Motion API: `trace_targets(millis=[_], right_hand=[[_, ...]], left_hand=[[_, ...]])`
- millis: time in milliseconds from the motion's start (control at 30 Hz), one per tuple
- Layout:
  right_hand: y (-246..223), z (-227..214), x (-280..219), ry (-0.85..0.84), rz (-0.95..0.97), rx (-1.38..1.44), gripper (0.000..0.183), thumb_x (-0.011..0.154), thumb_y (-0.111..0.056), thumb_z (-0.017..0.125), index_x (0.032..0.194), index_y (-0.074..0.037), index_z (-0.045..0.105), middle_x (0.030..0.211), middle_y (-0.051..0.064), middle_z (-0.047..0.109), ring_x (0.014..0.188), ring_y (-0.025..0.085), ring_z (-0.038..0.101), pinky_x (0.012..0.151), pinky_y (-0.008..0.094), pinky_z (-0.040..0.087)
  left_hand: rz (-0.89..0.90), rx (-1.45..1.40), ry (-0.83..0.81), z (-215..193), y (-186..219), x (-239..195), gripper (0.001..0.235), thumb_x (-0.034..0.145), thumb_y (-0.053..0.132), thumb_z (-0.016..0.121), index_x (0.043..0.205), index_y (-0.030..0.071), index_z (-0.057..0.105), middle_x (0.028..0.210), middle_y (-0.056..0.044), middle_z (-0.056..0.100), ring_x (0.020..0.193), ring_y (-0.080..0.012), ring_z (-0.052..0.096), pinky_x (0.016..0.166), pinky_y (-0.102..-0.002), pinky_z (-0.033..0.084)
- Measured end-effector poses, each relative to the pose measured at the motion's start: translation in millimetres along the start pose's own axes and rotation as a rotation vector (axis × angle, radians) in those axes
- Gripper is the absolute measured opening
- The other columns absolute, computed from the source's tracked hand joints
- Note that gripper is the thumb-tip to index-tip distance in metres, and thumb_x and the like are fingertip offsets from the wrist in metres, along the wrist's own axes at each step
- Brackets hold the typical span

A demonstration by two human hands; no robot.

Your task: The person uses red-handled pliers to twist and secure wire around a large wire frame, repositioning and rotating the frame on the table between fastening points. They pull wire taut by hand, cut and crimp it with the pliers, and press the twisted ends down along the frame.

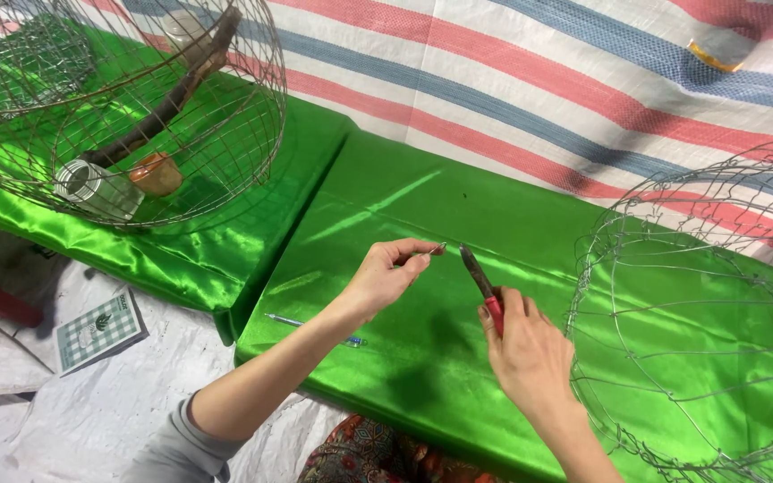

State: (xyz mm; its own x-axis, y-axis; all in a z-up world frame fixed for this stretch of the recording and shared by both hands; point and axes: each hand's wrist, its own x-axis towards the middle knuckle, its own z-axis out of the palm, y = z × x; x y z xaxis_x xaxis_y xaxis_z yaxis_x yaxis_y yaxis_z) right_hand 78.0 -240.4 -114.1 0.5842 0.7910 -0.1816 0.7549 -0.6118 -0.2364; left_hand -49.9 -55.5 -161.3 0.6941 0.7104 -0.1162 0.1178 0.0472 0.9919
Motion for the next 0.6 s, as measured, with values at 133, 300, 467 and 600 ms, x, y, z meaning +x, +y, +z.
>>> trace_targets(millis=[133,300,467,600], right_hand=[[3,-4,-1,0.061,-0.020,-0.026,0.040,0.105,-0.048,0.043,0.129,-0.016,0.050,0.098,0.007,0.069,0.075,0.029,0.070,0.057,0.052,0.060],[5,-10,-6,0.129,-0.053,-0.051,0.046,0.104,-0.047,0.045,0.136,-0.014,0.048,0.107,0.011,0.068,0.081,0.029,0.069,0.054,0.049,0.062],[5,-19,-12,0.199,-0.050,-0.079,0.048,0.102,-0.046,0.050,0.139,-0.015,0.049,0.122,0.014,0.064,0.105,0.035,0.063,0.064,0.057,0.062],[4,-17,-14,0.218,-0.035,-0.098,0.052,0.100,-0.047,0.051,0.142,-0.016,0.049,0.126,0.015,0.062,0.110,0.038,0.061,0.065,0.061,0.061]], left_hand=[[0.015,0.131,-0.028,-2,9,-2,0.021,0.099,0.022,0.064,0.108,0.017,0.082,0.077,0.011,0.069,0.062,-0.0029,0.041,0.058,-0.021,0.035],[0.061,0.353,-0.047,-4,36,-11,0.020,0.099,0.024,0.062,0.104,0.023,0.082,0.061,0.010,0.052,0.057,-0.0063,0.038,0.059,-0.024,0.033],[0.076,0.447,-0.027,-3,51,-18,0.020,0.098,0.028,0.062,0.103,0.027,0.081,0.055,0.009,0.045,0.054,-0.0075,0.036,0.056,-0.027,0.030],[0.053,0.546,-0.002,1,58,-25,0.020,0.098,0.032,0.060,0.105,0.031,0.080,0.055,0.008,0.043,0.057,-0.0110,0.039,0.061,-0.029,0.034]])
